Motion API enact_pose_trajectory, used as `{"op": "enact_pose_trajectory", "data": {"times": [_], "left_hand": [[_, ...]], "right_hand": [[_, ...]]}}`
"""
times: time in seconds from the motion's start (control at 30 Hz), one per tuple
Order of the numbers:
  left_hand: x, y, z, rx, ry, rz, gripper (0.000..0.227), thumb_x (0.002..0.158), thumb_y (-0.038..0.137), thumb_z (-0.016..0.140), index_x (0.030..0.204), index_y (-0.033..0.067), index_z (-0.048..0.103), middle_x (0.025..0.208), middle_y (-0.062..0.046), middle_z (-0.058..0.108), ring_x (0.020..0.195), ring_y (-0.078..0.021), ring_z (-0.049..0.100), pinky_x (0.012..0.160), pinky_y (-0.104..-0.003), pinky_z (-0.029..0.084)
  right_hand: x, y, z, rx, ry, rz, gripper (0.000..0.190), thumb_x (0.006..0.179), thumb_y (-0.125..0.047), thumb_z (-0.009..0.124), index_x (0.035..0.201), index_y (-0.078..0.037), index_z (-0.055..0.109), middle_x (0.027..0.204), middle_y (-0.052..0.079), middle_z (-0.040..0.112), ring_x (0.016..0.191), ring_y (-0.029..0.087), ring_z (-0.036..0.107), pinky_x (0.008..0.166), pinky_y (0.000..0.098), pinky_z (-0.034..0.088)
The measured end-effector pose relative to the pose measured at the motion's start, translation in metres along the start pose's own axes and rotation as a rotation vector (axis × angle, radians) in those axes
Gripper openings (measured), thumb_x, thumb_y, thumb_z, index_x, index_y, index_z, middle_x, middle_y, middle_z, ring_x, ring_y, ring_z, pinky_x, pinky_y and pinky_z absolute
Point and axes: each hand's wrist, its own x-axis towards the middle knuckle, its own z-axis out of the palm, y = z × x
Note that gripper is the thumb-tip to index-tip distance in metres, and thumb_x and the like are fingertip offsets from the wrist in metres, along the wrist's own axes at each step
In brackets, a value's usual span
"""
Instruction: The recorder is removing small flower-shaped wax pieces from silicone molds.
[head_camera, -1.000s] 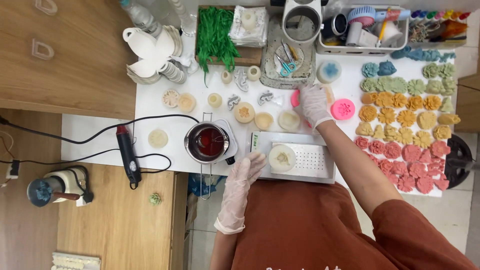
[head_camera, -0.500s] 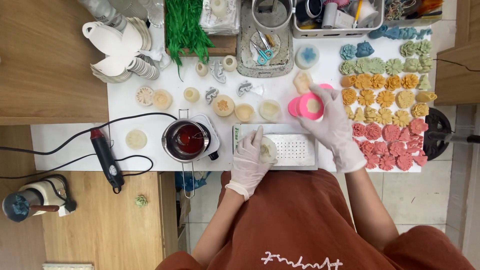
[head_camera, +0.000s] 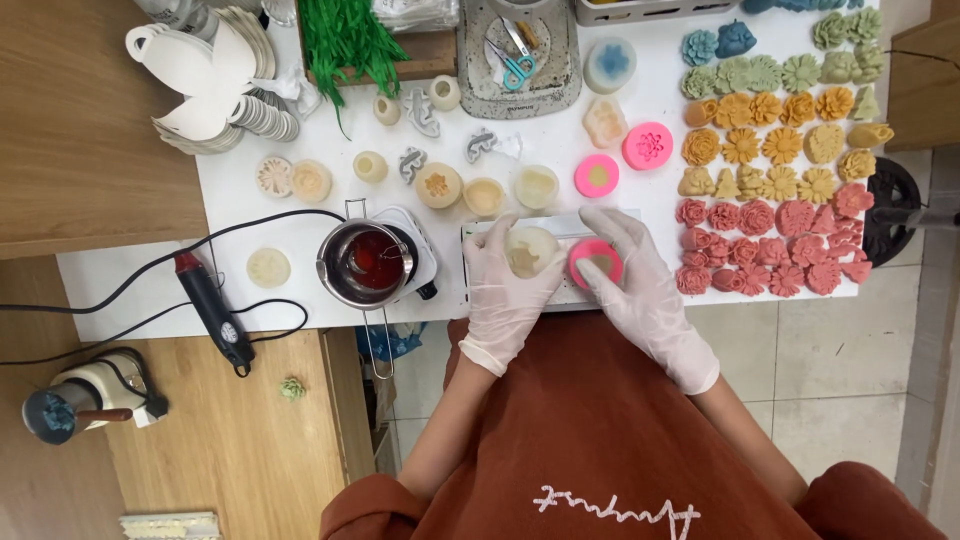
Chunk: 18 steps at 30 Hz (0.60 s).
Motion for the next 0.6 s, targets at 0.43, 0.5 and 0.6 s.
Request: {"op": "enact_pose_trajectory", "data": {"times": [0.43, 0.5, 0.6], "left_hand": [[0.003, 0.007, -0.044, -1.277, -0.572, -0.113, 0.084, 0.097, 0.019, 0.072, 0.167, 0.0100, 0.026, 0.167, -0.008, 0.032, 0.152, -0.0199, 0.037, 0.124, -0.034, 0.038], [-0.004, 0.020, -0.053, -1.331, -0.532, -0.182, 0.065, 0.102, 0.026, 0.064, 0.160, 0.0085, 0.040, 0.154, -0.010, 0.049, 0.144, -0.0194, 0.049, 0.121, -0.033, 0.041], [-0.004, 0.009, -0.023, -0.913, -0.077, -0.100, 0.040, 0.104, 0.019, 0.066, 0.139, 0.0004, 0.063, 0.135, -0.010, 0.064, 0.124, -0.0154, 0.059, 0.109, -0.030, 0.047]], "right_hand": [[0.031, -0.039, -0.014, 0.591, -0.251, 0.221, 0.053, 0.099, -0.028, 0.064, 0.148, -0.008, 0.060, 0.131, 0.008, 0.056, 0.116, 0.018, 0.057, 0.097, 0.0305, 0.053], [0.034, -0.030, -0.008, 0.789, -0.208, 0.121, 0.047, 0.106, -0.027, 0.059, 0.148, -0.006, 0.056, 0.139, 0.008, 0.052, 0.132, 0.017, 0.053, 0.111, 0.0302, 0.046], [0.043, -0.045, -0.015, 0.845, -0.259, 0.082, 0.045, 0.106, -0.026, 0.059, 0.147, -0.007, 0.055, 0.144, 0.010, 0.054, 0.134, 0.018, 0.052, 0.113, 0.0308, 0.043]]}}
